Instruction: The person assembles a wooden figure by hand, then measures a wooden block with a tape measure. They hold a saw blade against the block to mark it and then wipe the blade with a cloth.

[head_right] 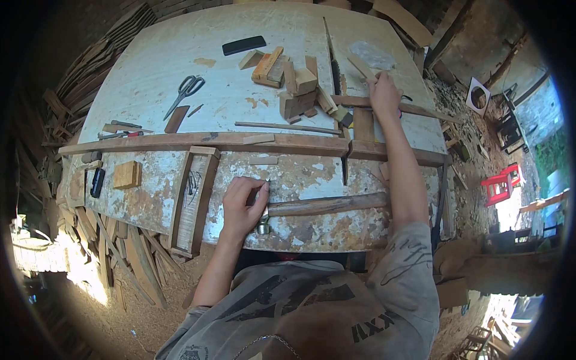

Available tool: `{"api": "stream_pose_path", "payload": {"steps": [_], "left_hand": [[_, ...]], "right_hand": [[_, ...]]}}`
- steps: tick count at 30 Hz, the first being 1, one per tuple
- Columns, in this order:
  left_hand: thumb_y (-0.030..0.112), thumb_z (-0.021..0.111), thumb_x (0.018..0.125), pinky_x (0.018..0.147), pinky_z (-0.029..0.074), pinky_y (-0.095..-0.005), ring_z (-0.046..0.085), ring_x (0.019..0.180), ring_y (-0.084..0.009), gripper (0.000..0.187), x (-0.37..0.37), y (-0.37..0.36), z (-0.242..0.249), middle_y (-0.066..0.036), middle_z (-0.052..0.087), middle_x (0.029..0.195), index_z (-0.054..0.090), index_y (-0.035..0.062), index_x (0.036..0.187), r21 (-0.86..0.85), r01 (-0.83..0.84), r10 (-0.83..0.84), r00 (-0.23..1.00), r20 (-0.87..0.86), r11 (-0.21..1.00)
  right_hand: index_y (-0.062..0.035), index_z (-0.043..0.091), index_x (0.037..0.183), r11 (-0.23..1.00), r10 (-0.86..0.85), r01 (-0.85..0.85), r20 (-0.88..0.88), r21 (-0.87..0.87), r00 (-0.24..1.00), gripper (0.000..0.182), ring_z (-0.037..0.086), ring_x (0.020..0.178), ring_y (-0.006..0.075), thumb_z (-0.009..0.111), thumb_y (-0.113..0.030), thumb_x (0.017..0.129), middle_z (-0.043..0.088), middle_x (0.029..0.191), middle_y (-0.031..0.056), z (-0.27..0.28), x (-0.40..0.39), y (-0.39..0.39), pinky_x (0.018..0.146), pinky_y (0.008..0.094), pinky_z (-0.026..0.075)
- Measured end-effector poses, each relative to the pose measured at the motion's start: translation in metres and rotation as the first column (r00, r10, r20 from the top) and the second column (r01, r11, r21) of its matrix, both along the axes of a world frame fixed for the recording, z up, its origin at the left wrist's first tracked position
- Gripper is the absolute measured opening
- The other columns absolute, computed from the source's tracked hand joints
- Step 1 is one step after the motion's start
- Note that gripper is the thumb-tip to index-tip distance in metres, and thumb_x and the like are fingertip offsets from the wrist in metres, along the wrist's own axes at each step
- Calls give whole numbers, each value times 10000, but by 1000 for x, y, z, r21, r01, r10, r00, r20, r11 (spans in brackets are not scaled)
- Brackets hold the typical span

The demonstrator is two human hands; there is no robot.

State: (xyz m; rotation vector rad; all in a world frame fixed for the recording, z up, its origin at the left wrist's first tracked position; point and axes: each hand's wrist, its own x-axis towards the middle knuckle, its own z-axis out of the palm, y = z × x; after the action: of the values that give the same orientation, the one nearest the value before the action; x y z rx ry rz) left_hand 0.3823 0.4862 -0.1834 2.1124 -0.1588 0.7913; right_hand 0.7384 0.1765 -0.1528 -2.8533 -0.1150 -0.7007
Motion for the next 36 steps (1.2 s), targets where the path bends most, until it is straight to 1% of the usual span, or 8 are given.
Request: {"api": "stream_pose_path", "payload": {"steps": [5, 8, 12, 15, 22, 29, 33, 36], "left_hand": [[32, 750, 855, 703, 504, -385, 634, 783, -293, 79, 1, -1, 0, -110, 668, 837, 683, 34, 896, -2, 2, -2, 1000, -20, 1000], [32, 750, 858, 706, 500, -384, 631, 780, -295, 81, 0, -2, -2, -113, 667, 836, 678, 32, 896, -18, 2, -3, 1000, -24, 1000], [40, 749, 859, 711, 498, -385, 633, 780, -295, 81, -1, -4, -2, -116, 670, 838, 676, 28, 892, -20, -3, 2, 1000, -31, 1000], [50, 747, 865, 704, 491, -386, 625, 767, -294, 75, 0, -5, -4, -116, 663, 825, 680, 26, 887, -33, -6, 5, 1000, -25, 999], [57, 749, 870, 657, 475, -362, 609, 719, -271, 75, -3, -7, -9, -117, 639, 793, 684, 20, 881, -37, -35, 34, 999, -29, 999], [77, 759, 870, 630, 472, -338, 595, 683, -228, 87, -2, -7, -15, -94, 644, 791, 692, 24, 885, -8, -33, 33, 999, 21, 999], [89, 763, 880, 635, 476, -321, 606, 695, -211, 87, -5, -7, -15, -87, 659, 803, 703, 28, 896, -49, -29, 31, 999, 30, 998], [107, 795, 893, 663, 477, -271, 616, 715, -136, 112, -7, -6, -15, -66, 698, 845, 744, 14, 930, -35, -16, 17, 1000, 8, 999]], "right_hand": [[-61, 644, 1182, 875, 323, -384, 234, 295, 917, 339, 692, 956, 302, 738, -282, 942, 709, 1031, 113, 70, -124, 17, 887, 427, 492], [-70, 653, 1192, 873, 343, -421, 302, 247, 889, 347, 664, 932, 250, 785, -209, 903, 708, 990, 99, 85, -184, 15, 896, 355, 494], [-34, 661, 1189, 682, 417, -510, 294, 524, 860, 363, 605, 954, 150, 810, -105, 866, 680, 1004, 41, 97, -250, 17, 914, 303, 475], [8, 660, 1160, 346, 502, -499, 293, 795, 814, 351, 558, 939, 89, 813, -54, 850, 630, 1048, -1, 95, -277, 19, 896, 257, 464], [-3, 677, 1141, 158, 628, -331, 164, 930, 761, 259, 589, 943, 69, 762, -141, 939, 663, 1017, -3, 63, -273, 53, 878, 232, 468], [-46, 707, 1150, 275, 766, -282, -32, 919, 643, 360, 635, 899, 93, 611, -377, 1044, 712, 994, 36, 15, -229, 94, 840, 259, 504], [-77, 723, 1190, 254, 759, -319, 17, 913, 651, 425, 603, 798, 82, 515, -431, 1080, 632, 855, 2, -15, -216, 107, 760, 248, 515], [-90, 714, 1240, 257, 770, -306, -3, 917, 638, 460, 572, 745, 65, 465, -448, 1094, 603, 848, -13, -18, -222, 102, 703, 220, 489]]}}
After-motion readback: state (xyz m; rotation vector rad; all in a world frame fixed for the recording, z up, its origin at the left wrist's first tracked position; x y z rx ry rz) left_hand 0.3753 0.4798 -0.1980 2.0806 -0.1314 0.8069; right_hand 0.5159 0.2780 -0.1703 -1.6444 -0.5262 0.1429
